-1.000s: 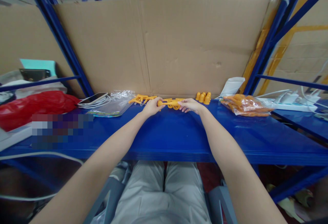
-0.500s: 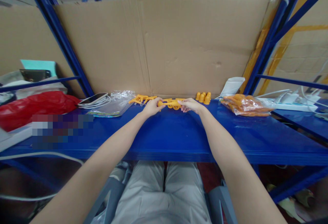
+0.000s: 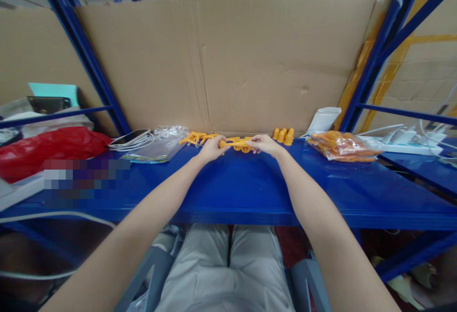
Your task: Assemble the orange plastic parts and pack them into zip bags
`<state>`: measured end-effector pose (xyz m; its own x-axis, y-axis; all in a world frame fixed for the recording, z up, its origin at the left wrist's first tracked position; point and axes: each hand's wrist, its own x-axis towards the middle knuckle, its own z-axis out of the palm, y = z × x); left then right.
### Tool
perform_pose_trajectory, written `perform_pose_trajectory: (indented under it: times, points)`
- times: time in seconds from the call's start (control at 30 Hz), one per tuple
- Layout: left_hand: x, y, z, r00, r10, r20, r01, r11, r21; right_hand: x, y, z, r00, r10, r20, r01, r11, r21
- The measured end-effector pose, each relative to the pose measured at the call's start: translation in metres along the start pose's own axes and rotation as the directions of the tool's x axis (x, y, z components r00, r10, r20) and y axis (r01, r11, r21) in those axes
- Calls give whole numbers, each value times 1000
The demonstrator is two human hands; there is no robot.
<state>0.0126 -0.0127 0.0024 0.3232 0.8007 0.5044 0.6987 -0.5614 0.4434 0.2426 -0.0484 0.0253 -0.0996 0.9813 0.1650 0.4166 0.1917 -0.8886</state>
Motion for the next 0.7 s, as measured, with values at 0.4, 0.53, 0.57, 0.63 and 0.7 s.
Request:
perform_pose_trajectory:
  times: [0.4, 0.53, 0.57, 0.63, 0.7]
  points:
    - [0, 1, -3, 998, -54, 32, 56, 997, -58, 9, 2, 3, 979, -205, 23, 204, 946, -250]
    - [-2, 5, -4, 988, -129, 83, 139, 982, -131, 9, -1, 10, 930, -366, 46, 311, 711, -631]
    - [-3, 6, -4, 985, -141, 100, 155, 977, -147, 7, -3, 12, 917, -393, 70, 321, 623, -713]
    - [-3, 8, -4, 978, -162, 128, 183, 967, -177, 3, -7, 17, 893, -430, 132, 335, 441, -833]
    - [-4, 11, -3, 972, -181, 148, 209, 956, -206, -1, -10, 24, 878, -441, 187, 334, 285, -899]
